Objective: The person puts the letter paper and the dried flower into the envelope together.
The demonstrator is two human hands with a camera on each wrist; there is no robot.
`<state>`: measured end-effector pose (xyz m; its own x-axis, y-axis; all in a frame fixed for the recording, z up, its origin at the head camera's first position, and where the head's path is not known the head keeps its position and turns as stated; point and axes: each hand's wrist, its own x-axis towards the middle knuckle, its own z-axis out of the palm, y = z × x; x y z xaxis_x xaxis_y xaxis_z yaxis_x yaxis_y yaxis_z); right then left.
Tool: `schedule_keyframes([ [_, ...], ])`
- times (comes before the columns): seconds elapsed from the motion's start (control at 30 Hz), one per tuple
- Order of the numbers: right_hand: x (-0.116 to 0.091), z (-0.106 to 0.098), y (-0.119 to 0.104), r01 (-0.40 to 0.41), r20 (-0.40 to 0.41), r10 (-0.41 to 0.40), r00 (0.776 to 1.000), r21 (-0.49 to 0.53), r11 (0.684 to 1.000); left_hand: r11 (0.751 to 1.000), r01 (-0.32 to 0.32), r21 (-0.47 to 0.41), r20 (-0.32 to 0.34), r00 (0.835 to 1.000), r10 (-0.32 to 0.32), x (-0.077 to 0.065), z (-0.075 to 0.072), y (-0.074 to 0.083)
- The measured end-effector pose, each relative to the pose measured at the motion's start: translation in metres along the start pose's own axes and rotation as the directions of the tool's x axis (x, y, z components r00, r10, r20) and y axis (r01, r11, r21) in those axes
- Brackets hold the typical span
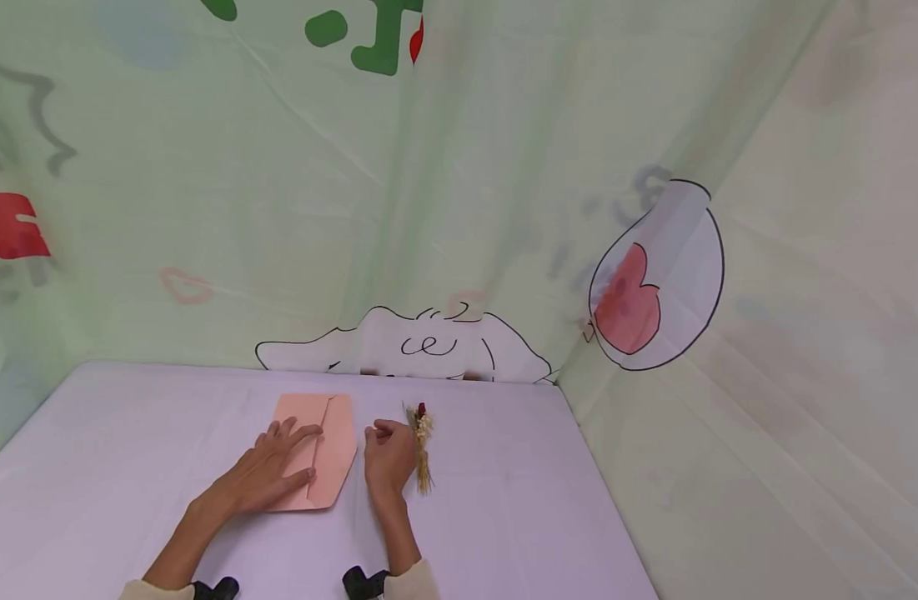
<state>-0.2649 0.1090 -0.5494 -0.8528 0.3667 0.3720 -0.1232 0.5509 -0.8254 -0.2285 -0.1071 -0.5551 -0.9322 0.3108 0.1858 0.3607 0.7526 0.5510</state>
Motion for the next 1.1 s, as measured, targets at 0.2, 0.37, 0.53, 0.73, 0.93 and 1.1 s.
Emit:
schedule_keyframes([
  [0.2, 0.018, -0.026, 0.021, -0.050, -0.175, 0.040, 0.984, -0.049, 0.998, 1.000, 0.012, -0.026, 0.017, 1.000, -0.011, 0.000, 0.003, 0.000],
  [0.37, 0.023, -0.041, 0.037, -0.121, -0.250, 0.100, 0.963, -0.070, 0.990, 0.998, 0.039, -0.046, 0.043, 0.998, -0.037, -0.002, 0.006, -0.001],
  [0.53, 0.021, -0.045, 0.042, -0.169, -0.246, 0.142, 0.959, -0.094, 0.981, 0.998, 0.045, -0.036, 0.042, 0.998, -0.044, -0.003, 0.002, 0.000],
  [0.73, 0.021, -0.042, 0.046, -0.199, -0.239, 0.165, 0.957, -0.127, 0.972, 1.000, 0.010, -0.011, 0.008, 1.000, -0.010, -0.003, -0.002, 0.001],
  [0.93, 0.024, -0.039, 0.052, -0.205, -0.225, 0.173, 0.959, -0.129, 0.970, 1.000, 0.008, 0.003, -0.008, 1.000, -0.008, -0.002, 0.001, 0.000],
  [1.1, 0.022, -0.037, 0.057, -0.200, -0.223, 0.167, 0.960, -0.135, 0.970, 1.000, 0.009, -0.007, 0.000, 1.000, -0.009, -0.001, 0.003, -0.002],
])
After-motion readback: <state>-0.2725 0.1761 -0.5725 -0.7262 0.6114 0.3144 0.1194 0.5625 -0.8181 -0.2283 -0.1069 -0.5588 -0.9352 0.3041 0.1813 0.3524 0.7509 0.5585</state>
